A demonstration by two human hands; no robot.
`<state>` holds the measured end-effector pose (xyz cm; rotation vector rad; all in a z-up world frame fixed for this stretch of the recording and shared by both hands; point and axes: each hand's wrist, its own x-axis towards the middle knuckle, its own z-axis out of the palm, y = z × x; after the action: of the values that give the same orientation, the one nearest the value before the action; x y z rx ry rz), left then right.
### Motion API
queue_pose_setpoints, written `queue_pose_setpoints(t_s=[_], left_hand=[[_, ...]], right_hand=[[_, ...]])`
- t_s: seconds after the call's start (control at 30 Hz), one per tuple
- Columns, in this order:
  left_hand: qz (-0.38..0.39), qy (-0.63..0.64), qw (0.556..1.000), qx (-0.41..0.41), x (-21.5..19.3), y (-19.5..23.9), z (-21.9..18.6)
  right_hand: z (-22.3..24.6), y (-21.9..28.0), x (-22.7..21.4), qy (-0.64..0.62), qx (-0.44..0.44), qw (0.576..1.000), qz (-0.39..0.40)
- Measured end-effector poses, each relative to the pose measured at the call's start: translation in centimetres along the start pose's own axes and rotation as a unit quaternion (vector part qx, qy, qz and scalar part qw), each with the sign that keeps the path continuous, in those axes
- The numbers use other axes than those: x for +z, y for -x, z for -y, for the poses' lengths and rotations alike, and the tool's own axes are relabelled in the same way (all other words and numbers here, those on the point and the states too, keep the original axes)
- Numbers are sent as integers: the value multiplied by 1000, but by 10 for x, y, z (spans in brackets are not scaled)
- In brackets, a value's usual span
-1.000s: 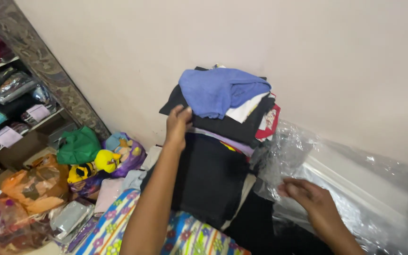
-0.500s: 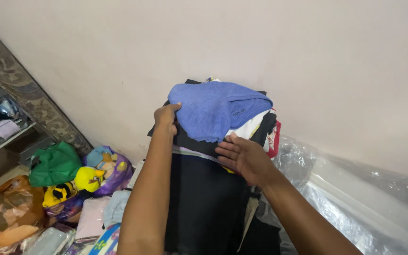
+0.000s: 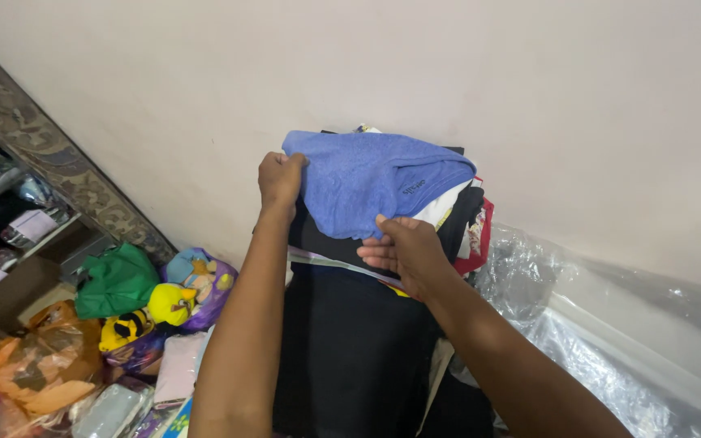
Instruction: Folding various items of clothing and placing them into a plastic bag for packaging.
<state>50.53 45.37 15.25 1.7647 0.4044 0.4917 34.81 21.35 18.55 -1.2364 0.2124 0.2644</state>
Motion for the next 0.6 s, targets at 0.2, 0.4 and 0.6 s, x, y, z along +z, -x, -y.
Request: queue_pose_setpoints(t_s=[0.2, 0.4, 0.6], left_hand=[[61, 227, 968, -92, -4, -3, -19], [116, 314, 926, -174, -11, 0, -29], [59, 100, 984, 138, -27, 71, -107]], right_hand=[[3, 1, 3, -100, -36, 994, 26], [18, 9, -1, -179, 3, 982, 53], [45, 39, -11, -219, -5, 974, 59]])
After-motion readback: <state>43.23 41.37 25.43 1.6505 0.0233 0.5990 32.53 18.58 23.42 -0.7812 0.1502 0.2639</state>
